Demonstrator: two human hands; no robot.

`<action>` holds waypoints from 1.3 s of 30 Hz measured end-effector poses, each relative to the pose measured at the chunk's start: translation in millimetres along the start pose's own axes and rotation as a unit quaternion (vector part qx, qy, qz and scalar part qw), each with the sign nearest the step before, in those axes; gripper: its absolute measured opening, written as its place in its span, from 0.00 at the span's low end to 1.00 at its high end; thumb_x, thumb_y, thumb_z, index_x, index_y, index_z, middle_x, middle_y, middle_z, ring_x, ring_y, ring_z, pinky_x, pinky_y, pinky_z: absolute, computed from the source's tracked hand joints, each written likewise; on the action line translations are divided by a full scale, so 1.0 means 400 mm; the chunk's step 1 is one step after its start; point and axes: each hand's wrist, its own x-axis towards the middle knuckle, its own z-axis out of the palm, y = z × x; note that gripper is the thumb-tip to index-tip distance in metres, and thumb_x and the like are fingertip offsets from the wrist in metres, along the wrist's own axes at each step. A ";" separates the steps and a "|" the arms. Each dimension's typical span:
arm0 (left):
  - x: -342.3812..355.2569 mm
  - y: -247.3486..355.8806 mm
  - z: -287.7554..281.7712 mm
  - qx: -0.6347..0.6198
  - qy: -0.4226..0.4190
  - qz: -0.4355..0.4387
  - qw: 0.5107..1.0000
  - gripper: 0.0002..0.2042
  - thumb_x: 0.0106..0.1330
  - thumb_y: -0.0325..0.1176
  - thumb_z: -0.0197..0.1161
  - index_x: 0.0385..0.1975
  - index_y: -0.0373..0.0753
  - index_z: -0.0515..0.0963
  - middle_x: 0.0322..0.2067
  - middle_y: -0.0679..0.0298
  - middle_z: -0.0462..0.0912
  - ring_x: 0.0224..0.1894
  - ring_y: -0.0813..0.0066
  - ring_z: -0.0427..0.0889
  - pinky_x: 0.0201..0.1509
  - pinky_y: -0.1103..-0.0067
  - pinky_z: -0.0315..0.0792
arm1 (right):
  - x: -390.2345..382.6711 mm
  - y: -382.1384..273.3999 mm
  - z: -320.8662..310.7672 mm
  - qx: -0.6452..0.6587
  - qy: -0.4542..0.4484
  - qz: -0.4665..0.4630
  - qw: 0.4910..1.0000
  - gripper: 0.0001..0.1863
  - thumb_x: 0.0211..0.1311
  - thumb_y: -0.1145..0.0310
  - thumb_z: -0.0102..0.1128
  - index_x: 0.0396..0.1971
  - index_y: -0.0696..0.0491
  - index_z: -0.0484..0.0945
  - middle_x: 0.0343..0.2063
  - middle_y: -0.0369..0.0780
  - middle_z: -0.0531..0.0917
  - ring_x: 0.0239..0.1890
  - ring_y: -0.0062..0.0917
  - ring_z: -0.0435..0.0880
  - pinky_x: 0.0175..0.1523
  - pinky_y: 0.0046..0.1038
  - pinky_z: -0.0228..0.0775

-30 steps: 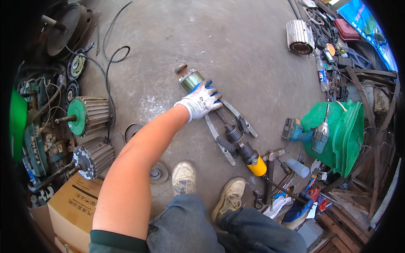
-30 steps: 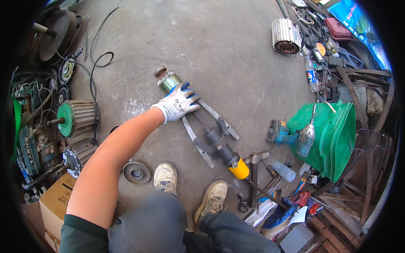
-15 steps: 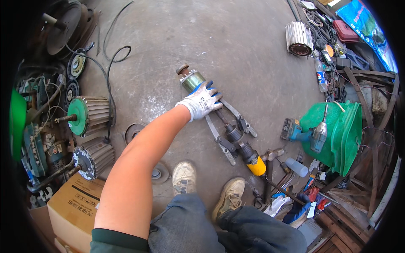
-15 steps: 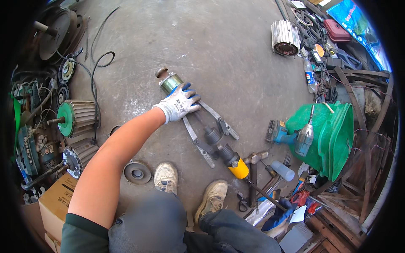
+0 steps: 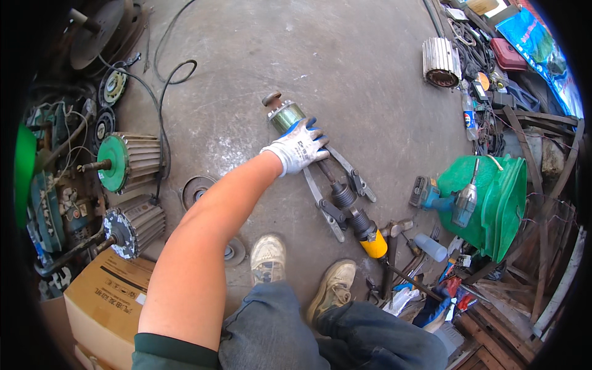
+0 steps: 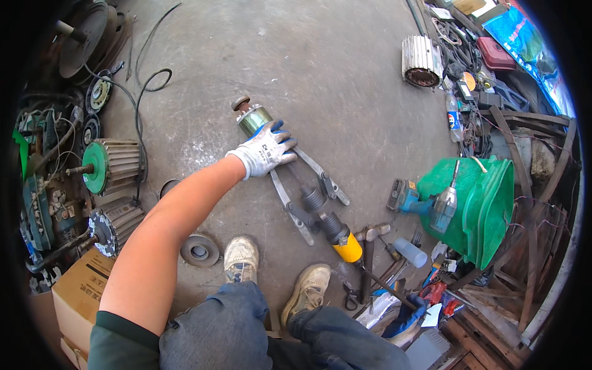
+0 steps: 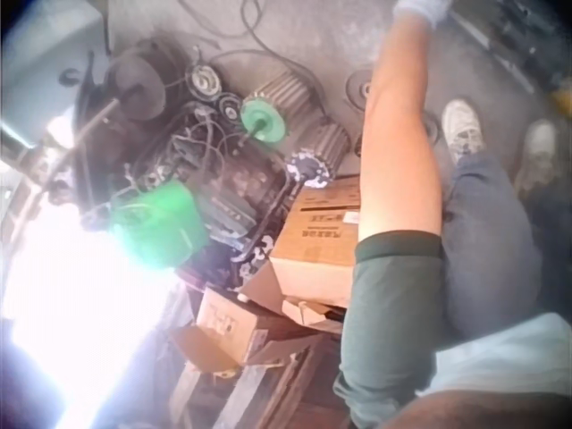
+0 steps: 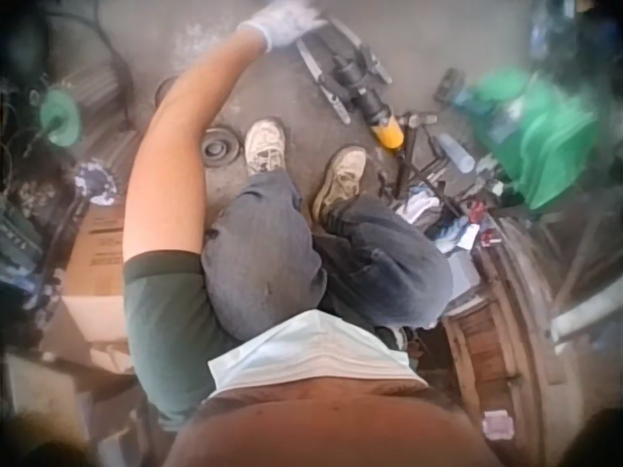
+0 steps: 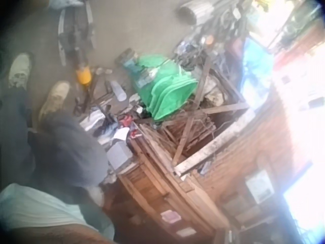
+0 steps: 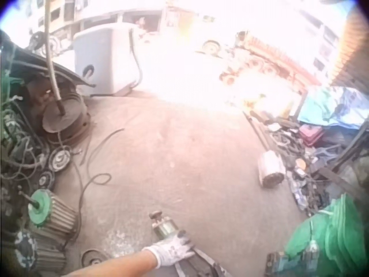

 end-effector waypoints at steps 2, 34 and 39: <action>-0.008 -0.001 -0.004 0.010 -0.012 -0.004 1.000 0.13 0.63 0.34 0.56 0.47 0.52 0.77 0.57 0.62 0.75 0.62 0.61 0.71 0.73 0.51 0.53 | 0.014 0.034 -0.040 0.034 0.024 0.024 0.999 0.23 0.75 0.54 0.48 0.47 0.62 0.76 0.42 0.45 0.82 0.46 0.32 0.81 0.58 0.35 0.70; 0.051 0.060 -0.015 0.010 -0.043 -0.012 0.999 0.17 0.60 0.35 0.59 0.51 0.53 0.77 0.59 0.59 0.74 0.65 0.60 0.70 0.73 0.50 0.52 | 0.108 0.194 -0.203 0.119 0.080 0.079 0.987 0.21 0.74 0.57 0.49 0.49 0.63 0.75 0.40 0.45 0.83 0.44 0.33 0.82 0.56 0.34 0.72; 0.099 0.073 -0.002 0.003 -0.021 0.000 1.000 0.17 0.59 0.35 0.59 0.50 0.53 0.77 0.59 0.59 0.74 0.64 0.60 0.70 0.73 0.50 0.52 | 0.119 0.365 -0.339 0.258 0.140 0.178 0.939 0.21 0.74 0.58 0.50 0.49 0.63 0.75 0.40 0.45 0.83 0.43 0.33 0.82 0.56 0.34 0.72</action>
